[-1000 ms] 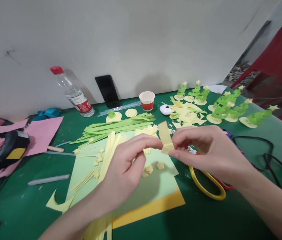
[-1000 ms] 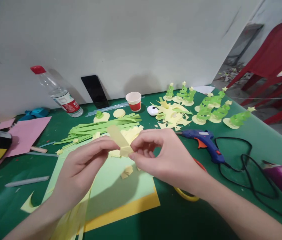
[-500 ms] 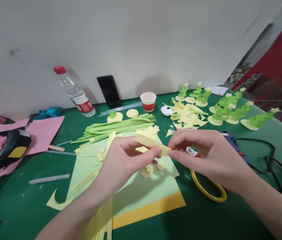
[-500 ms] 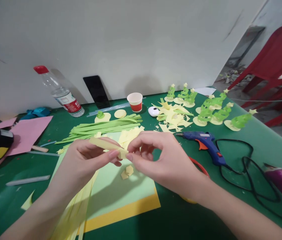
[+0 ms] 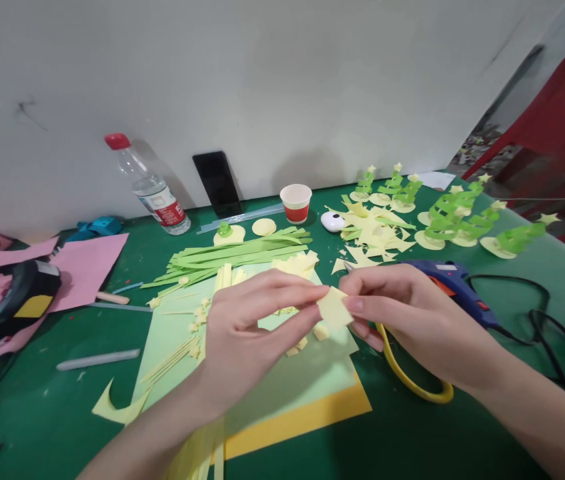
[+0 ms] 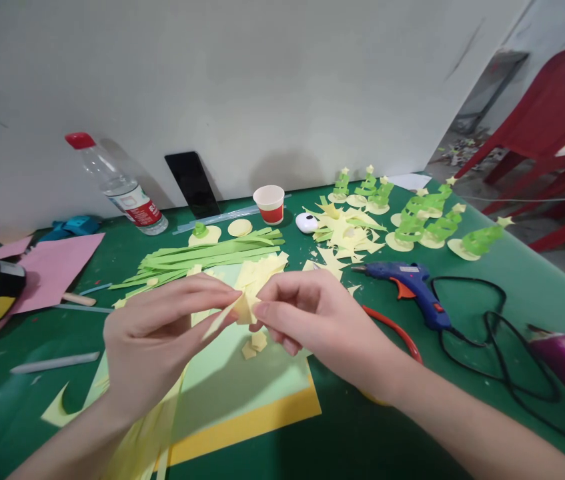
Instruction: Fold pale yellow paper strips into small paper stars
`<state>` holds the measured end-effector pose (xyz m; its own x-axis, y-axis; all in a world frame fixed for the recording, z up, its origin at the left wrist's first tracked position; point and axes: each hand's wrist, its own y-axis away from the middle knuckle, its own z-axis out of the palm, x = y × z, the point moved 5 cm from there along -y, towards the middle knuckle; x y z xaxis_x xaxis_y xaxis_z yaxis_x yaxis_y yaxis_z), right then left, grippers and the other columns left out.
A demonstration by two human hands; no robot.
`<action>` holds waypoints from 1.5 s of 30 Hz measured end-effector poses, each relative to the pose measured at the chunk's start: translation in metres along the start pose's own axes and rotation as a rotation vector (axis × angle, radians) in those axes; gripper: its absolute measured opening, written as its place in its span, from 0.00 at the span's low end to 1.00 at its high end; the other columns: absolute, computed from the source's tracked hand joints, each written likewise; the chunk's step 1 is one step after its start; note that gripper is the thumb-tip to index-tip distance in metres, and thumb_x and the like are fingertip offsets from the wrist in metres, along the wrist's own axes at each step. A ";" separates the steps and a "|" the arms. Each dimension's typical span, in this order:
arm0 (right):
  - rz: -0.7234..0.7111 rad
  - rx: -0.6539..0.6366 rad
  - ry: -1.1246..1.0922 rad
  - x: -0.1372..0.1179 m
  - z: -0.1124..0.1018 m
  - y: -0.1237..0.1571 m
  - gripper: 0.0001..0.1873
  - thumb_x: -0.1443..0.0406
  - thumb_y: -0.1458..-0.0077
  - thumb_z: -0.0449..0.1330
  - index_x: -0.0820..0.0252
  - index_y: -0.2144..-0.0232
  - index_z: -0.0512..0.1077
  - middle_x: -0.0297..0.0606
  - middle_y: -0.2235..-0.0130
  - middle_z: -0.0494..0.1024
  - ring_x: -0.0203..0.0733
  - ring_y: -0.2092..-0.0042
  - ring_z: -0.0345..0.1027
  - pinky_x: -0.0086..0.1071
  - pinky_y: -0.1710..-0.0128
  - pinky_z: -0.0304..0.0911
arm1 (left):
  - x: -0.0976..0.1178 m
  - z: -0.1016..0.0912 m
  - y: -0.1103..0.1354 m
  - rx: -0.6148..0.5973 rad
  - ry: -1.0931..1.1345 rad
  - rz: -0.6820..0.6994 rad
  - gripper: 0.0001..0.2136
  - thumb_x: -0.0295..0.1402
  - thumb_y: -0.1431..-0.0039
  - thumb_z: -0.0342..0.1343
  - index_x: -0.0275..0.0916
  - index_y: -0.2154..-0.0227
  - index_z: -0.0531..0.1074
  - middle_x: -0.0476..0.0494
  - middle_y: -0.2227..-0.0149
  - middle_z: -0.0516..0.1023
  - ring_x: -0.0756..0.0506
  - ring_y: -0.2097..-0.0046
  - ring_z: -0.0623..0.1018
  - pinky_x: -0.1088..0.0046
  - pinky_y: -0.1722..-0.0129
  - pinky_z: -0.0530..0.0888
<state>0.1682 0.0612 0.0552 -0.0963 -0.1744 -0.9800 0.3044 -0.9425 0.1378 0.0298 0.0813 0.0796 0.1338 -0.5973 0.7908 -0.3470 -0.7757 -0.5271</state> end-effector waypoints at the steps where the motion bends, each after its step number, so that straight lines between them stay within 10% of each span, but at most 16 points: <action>1: 0.026 -0.018 -0.064 0.001 0.000 0.000 0.11 0.68 0.50 0.58 0.62 0.82 0.66 0.27 0.82 0.63 0.27 0.80 0.54 0.22 0.80 0.52 | 0.002 0.000 0.000 -0.019 -0.031 0.070 0.10 0.20 0.49 0.61 0.44 0.69 0.79 0.50 0.69 0.83 0.50 0.68 0.78 0.75 0.66 0.75; 9: 0.222 -0.253 -0.340 0.007 0.012 0.004 0.16 0.65 0.49 0.60 0.63 0.85 0.64 0.25 0.85 0.59 0.26 0.84 0.51 0.22 0.84 0.45 | 0.017 -0.001 0.004 -0.058 -0.215 0.418 0.13 0.16 0.51 0.60 0.40 0.67 0.77 0.45 0.68 0.83 0.47 0.66 0.79 0.73 0.65 0.76; 19: -0.308 0.114 0.258 -0.020 0.001 0.002 0.04 0.72 0.54 0.60 0.60 0.78 0.71 0.31 0.74 0.71 0.30 0.74 0.63 0.21 0.77 0.60 | -0.003 0.005 -0.002 -0.125 0.110 -0.233 0.08 0.21 0.50 0.59 0.39 0.80 0.73 0.54 0.79 0.76 0.53 0.78 0.74 0.83 0.80 0.71; 27: -0.287 0.223 0.158 -0.017 -0.004 0.001 0.06 0.72 0.56 0.64 0.62 0.81 0.72 0.27 0.81 0.69 0.25 0.81 0.59 0.16 0.83 0.57 | 0.009 0.005 0.001 -0.118 -0.115 -0.021 0.07 0.23 0.45 0.57 0.38 0.77 0.71 0.50 0.74 0.77 0.52 0.73 0.74 0.80 0.72 0.72; 45: -0.275 0.181 0.224 -0.019 -0.004 -0.001 0.05 0.71 0.55 0.62 0.62 0.80 0.74 0.30 0.79 0.75 0.26 0.79 0.62 0.16 0.81 0.60 | -0.001 0.009 -0.005 -0.232 0.080 -0.352 0.10 0.25 0.46 0.57 0.38 0.82 0.75 0.51 0.81 0.78 0.52 0.77 0.75 0.83 0.77 0.71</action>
<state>0.1740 0.0665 0.0733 0.0647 0.1388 -0.9882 0.1219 -0.9840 -0.1302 0.0400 0.0842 0.0787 0.2122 -0.2791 0.9365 -0.4941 -0.8575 -0.1436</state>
